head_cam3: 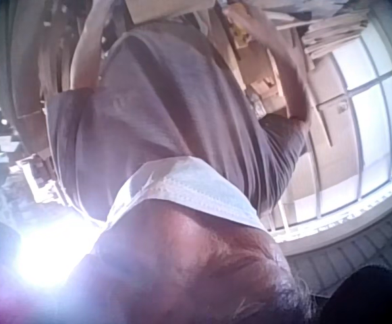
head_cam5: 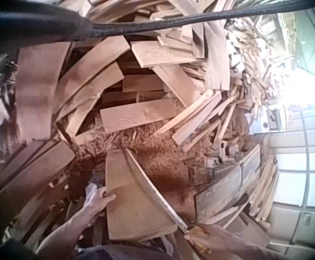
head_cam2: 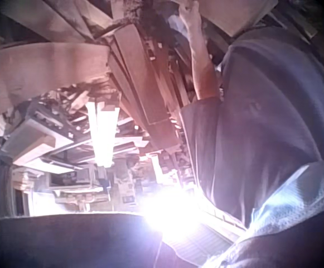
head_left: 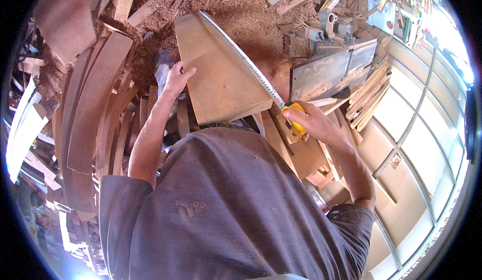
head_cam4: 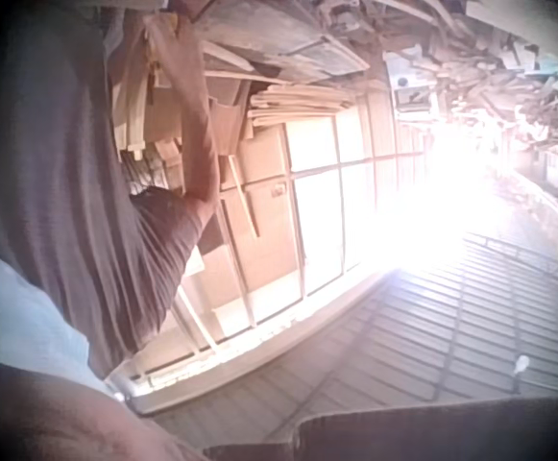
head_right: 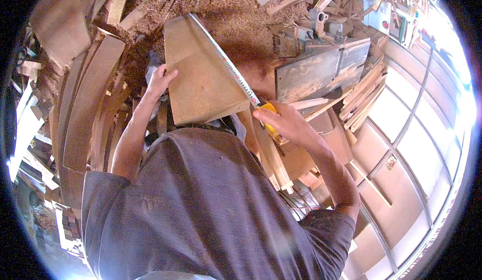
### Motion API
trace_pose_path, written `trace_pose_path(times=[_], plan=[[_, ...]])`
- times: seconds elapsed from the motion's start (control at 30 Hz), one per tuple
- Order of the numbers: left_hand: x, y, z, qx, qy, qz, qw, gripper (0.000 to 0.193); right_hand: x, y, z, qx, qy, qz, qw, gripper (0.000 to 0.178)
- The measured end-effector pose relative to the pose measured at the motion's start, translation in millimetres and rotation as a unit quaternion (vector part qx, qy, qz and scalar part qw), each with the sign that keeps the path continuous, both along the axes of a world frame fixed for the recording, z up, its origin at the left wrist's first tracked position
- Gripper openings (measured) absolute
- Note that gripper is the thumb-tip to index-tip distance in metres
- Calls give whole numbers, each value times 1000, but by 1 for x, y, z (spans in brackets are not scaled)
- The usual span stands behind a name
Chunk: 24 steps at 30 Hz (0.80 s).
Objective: The person searches through a pile of wooden pieces, picks up and turns over various boards and blocks, measures a plank using a measuring tape, and positions a board onto a woodworking machine table.
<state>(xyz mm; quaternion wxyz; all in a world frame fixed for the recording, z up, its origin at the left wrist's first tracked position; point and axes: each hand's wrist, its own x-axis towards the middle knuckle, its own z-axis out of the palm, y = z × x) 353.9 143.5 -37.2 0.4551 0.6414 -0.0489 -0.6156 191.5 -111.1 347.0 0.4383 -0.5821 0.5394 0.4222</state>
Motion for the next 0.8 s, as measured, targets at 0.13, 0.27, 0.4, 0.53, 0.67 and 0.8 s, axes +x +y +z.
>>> trace_pose_path(times=[0.13, 0.27, 0.4, 0.53, 0.67, 0.8], plan=[[11, -7, 28, 19, -72, -41, 996, 47, 5, -2, 1, 19, 24, -73, 997, 56], [22, -21, 71, 84, -354, -231, 902, 55, -29, -22, -15, 64, -68, -244, 965, 45], [37, -62, 158, -16, -291, -272, 917, 56, -91, -32, -33, 24, -104, -301, 948, 43], [14, -84, 205, -156, -301, -340, 877, 69, -152, -19, -44, 78, -82, -354, 928, 42], [4, -110, 230, -293, -310, -430, 795, 78, -212, 32, -72, 106, -147, -461, 869, 48], [7, -127, 223, -268, -371, -495, 738, 83, -214, 87, -87, 122, -174, -537, 816, 47]])
